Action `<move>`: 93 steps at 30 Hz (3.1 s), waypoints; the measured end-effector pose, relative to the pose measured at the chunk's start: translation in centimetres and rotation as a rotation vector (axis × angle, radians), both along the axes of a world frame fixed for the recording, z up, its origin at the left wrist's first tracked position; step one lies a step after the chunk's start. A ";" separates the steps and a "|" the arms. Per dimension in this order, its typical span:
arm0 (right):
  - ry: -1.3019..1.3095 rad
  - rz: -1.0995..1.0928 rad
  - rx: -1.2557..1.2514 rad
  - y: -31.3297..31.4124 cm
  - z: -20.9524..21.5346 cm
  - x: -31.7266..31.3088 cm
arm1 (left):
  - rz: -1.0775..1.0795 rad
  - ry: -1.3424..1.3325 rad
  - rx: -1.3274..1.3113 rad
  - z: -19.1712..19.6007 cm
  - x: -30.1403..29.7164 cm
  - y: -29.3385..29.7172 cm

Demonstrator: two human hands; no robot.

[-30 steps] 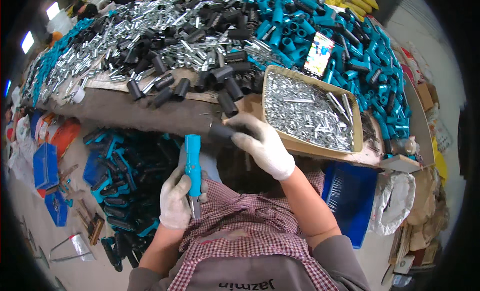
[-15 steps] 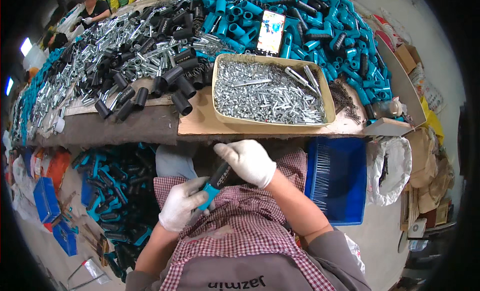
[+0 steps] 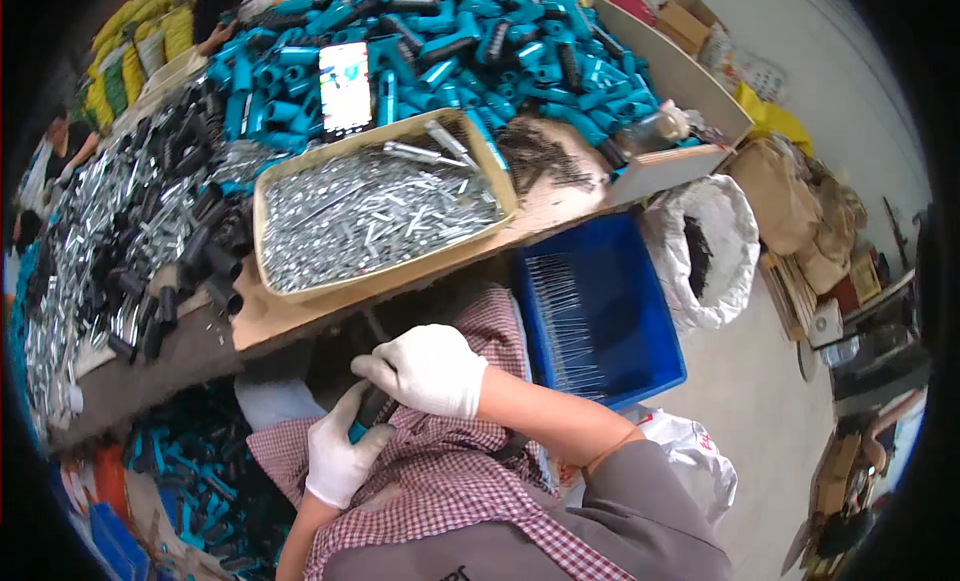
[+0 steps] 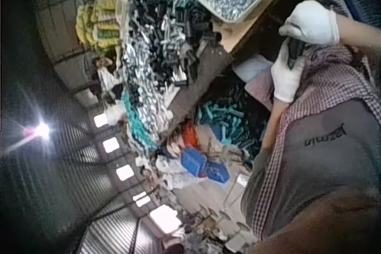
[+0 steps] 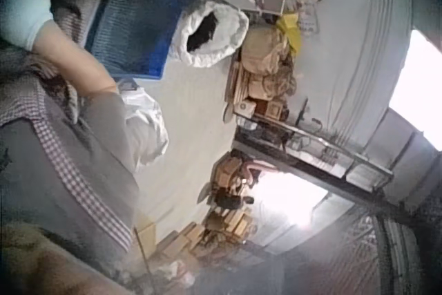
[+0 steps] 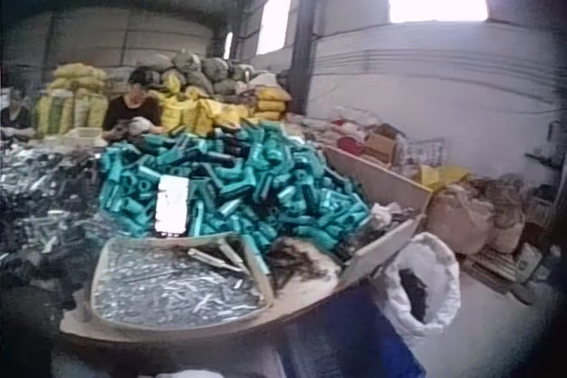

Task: The person assembles tool components by inserting springs and metal pins into metal tubes, attaching plastic handles, and pressing the parts together by hand.

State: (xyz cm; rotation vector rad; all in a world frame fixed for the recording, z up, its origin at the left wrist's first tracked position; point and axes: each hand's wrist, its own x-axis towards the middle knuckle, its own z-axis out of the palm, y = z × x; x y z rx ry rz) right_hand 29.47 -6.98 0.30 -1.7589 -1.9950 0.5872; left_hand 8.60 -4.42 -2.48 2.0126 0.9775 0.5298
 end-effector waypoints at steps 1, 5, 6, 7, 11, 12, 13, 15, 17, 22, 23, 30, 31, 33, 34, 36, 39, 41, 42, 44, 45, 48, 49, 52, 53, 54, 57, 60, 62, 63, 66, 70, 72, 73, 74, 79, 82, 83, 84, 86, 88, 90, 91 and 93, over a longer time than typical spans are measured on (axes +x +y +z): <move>0.030 0.063 0.080 -0.3 0.2 1.6 | -0.037 -0.033 0.018 0.2 0.4 0.0; 0.176 -0.348 0.478 -1.1 0.6 9.4 | -0.073 -0.040 0.035 1.3 1.3 0.4; 0.029 -0.508 0.595 -0.4 0.6 12.4 | -0.072 -0.042 0.046 1.5 1.4 0.5; -0.122 -0.649 0.619 -0.1 0.5 15.4 | -0.065 -0.032 0.035 1.7 1.3 0.5; -0.744 -0.897 0.470 0.9 -1.5 25.4 | -0.029 0.021 -0.037 1.5 1.1 0.3; -0.918 -0.889 0.354 1.3 -2.1 26.9 | -0.042 -0.006 -0.005 1.3 1.0 0.1; -0.959 -0.846 0.326 1.8 -2.6 28.0 | -0.039 0.000 -0.005 1.1 0.9 0.0; -1.014 -0.776 0.278 2.2 -2.6 29.4 | -0.035 -0.003 -0.003 0.9 0.9 -0.1; -1.015 -0.675 0.251 2.2 -1.9 29.9 | -0.033 -0.010 -0.008 0.8 0.8 -0.2; -0.730 -0.585 0.382 1.3 -1.2 28.5 | 0.001 0.013 -0.008 1.2 0.8 0.1; -0.681 -0.565 0.395 1.2 -1.7 28.1 | 0.009 0.025 -0.032 1.3 0.8 0.1; -0.383 -0.713 0.801 1.6 -2.7 25.7 | 0.000 -0.028 -0.028 1.3 0.6 0.5; -0.284 -0.753 0.809 1.6 -2.0 24.5 | 0.011 -0.026 -0.054 1.4 0.6 0.6; 0.098 -0.792 0.789 1.5 -0.1 21.1 | 0.016 -0.037 -0.025 1.7 0.7 0.8; 0.276 -0.691 0.766 1.1 0.6 18.6 | 0.008 -0.074 -0.020 1.9 0.9 0.9; 0.358 -0.415 0.553 -0.4 1.3 13.0 | 0.007 -0.080 -0.051 2.4 1.2 1.1; 0.307 0.120 0.501 -0.2 2.1 7.9 | 0.004 -0.047 0.004 3.4 1.7 1.6; 0.329 0.148 0.479 0.0 2.5 6.0 | -0.036 -0.054 0.031 4.2 1.9 2.0; 0.339 0.109 0.484 0.0 2.6 5.3 | -0.048 -0.042 0.036 4.5 1.9 2.2; 0.289 0.001 0.353 -0.1 2.7 3.9 | -0.150 0.066 0.130 5.0 1.8 2.5; 0.226 0.041 0.303 -0.4 2.8 3.3 | -0.199 0.131 0.171 5.1 1.8 2.6; 0.225 0.141 0.158 0.1 3.5 4.4 | -0.185 0.125 0.186 4.9 1.9 2.8; 0.292 0.204 0.205 1.0 3.8 6.3 | -0.138 0.048 0.187 4.7 2.1 2.8; -0.174 0.155 0.549 5.6 5.9 16.8 | -0.063 -0.063 0.128 3.9 2.1 2.9; -0.289 -0.335 0.361 7.7 6.4 20.7 | -0.060 -0.064 0.129 3.7 2.1 3.0; -0.532 -0.585 0.374 10.1 7.0 24.7 | -0.055 -0.068 0.132 3.6 2.0 3.1; -0.724 -0.899 -0.163 12.6 7.8 34.8 | -0.034 -0.085 0.106 3.2 1.8 3.3; -0.667 -1.055 -0.418 13.3 6.4 38.7 | -0.031 -0.089 0.069 2.9 1.6 3.3; -0.662 -1.043 -0.469 13.7 5.5 39.0 | -0.043 -0.064 0.057 2.7 1.5 3.3; -0.717 -1.037 -0.497 13.8 5.1 38.9 | -0.046 -0.073 0.060 2.6 1.4 3.2; -0.777 -1.039 -0.532 13.5 4.2 38.4 | -0.059 -0.063 0.063 2.6 0.9 3.2; -0.644 -1.150 -0.441 12.0 3.4 38.0 | -0.050 -0.076 0.090 3.1 0.1 2.8; -0.545 -1.152 -0.307 11.6 3.6 37.6 | -0.030 -0.087 0.042 3.5 -0.4 2.5; -0.539 -1.180 -0.210 11.5 3.9 37.1 | -0.024 -0.078 0.014 3.7 -0.6 2.4; -0.571 -1.144 -0.227 11.4 4.7 36.7 | -0.008 -0.079 0.013 3.9 -0.9 2.3; -0.650 -0.983 0.209 8.5 8.8 30.7 | 0.047 -0.112 0.013 4.5 -1.6 2.0; -0.339 -0.681 0.568 4.2 9.0 23.4 | 0.072 -0.133 0.056 4.3 -1.7 1.9; -0.202 -0.627 0.556 2.8 8.5 20.6 | 0.078 -0.140 0.063 4.3 -1.6 1.9; -0.065 -0.551 0.562 1.6 7.9 17.9 | 0.089 -0.118 0.072 4.2 -1.6 1.9; -0.102 -0.449 0.519 -1.0 6.4 12.9 | 0.066 -0.141 0.064 4.3 -1.7 1.9; 0.159 -0.449 0.394 -2.5 5.0 8.9 | 0.052 -0.143 0.091 4.5 -2.0 1.8; 0.289 -0.473 0.344 -3.0 4.0 6.6 | 0.061 -0.106 0.069 4.6 -2.5 1.8; 0.330 -0.478 0.341 -3.2 3.8 5.8 | 0.071 -0.100 0.061 4.6 -2.8 1.8; 0.330 -0.456 0.325 -3.4 3.6 4.8 | 0.088 -0.076 0.016 4.6 -3.4 1.7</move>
